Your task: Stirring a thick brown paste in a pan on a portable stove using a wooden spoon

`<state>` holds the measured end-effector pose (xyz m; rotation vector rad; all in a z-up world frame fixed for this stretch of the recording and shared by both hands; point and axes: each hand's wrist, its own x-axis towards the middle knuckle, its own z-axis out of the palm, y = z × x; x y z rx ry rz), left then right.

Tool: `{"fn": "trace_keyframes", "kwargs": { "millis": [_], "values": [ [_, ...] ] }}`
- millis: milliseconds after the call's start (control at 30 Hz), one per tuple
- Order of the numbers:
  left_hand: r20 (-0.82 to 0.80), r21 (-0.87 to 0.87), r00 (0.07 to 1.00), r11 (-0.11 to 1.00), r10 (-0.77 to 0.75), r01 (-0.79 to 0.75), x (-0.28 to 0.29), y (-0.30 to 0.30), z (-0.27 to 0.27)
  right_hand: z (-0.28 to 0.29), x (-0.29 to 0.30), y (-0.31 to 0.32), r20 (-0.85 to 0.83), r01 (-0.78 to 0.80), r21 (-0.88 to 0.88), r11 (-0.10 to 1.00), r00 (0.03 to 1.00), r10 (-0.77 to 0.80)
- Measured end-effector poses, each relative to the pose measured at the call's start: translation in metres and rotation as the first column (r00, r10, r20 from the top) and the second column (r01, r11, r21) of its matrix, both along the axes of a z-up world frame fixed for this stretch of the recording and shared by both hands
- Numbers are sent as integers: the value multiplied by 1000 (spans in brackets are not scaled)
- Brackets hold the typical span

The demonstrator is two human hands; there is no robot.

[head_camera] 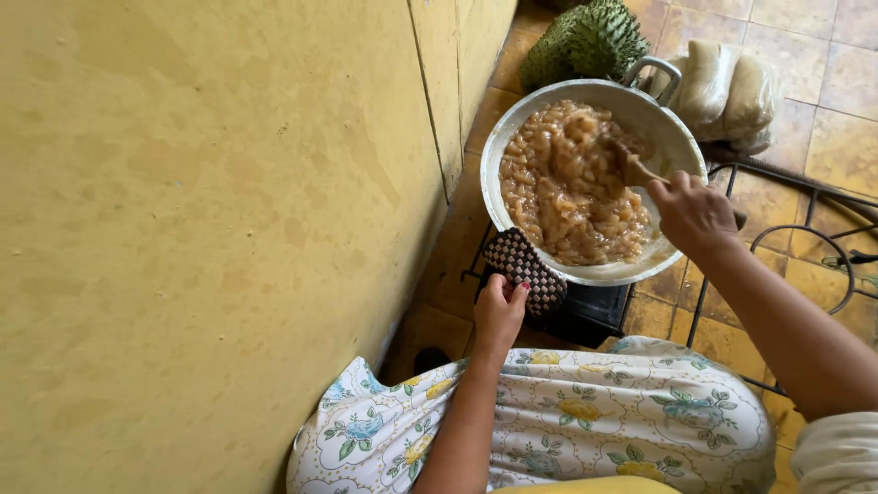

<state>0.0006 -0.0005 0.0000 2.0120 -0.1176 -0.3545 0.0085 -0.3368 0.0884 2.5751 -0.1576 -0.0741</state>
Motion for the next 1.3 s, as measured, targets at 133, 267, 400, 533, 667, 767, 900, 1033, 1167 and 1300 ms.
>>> {"fn": "trace_keyframes", "kwargs": {
  "millis": [133,267,400,533,667,767,900,1033,1167,1300],
  "values": [
    [-38,8,999,1000,-4,4,-1,1,0,31,-21,12,68,-202,-113,973,975,210],
    [4,17,1000,999,28,-28,-3,0,-1,61,-53,-5,-69,123,-96,988,989,-130],
    [4,41,999,998,36,-36,-6,1,4,63,-72,-15,-52,255,-160,954,963,-266],
    [-3,31,1000,999,27,-26,-5,0,10,26,-58,-46,-40,404,-30,914,913,-405],
    [36,29,999,999,29,-30,-5,0,9,-2,-9,-66,22,331,97,939,942,-335],
    [24,78,1000,997,-17,15,-3,2,19,-5,28,-49,79,104,-99,990,992,-97],
    [36,96,999,995,-26,23,-5,3,12,25,37,-5,41,-103,-205,973,993,114],
    [10,100,1000,995,-21,20,-2,3,15,54,8,-9,66,-316,-175,932,941,332],
    [-5,51,1000,998,29,-29,-4,4,17,100,-44,0,-25,8,-175,985,1000,-12],
    [-41,70,999,997,23,-20,-7,1,13,86,-78,-21,-1,144,-301,943,988,-152]
  ]
}}
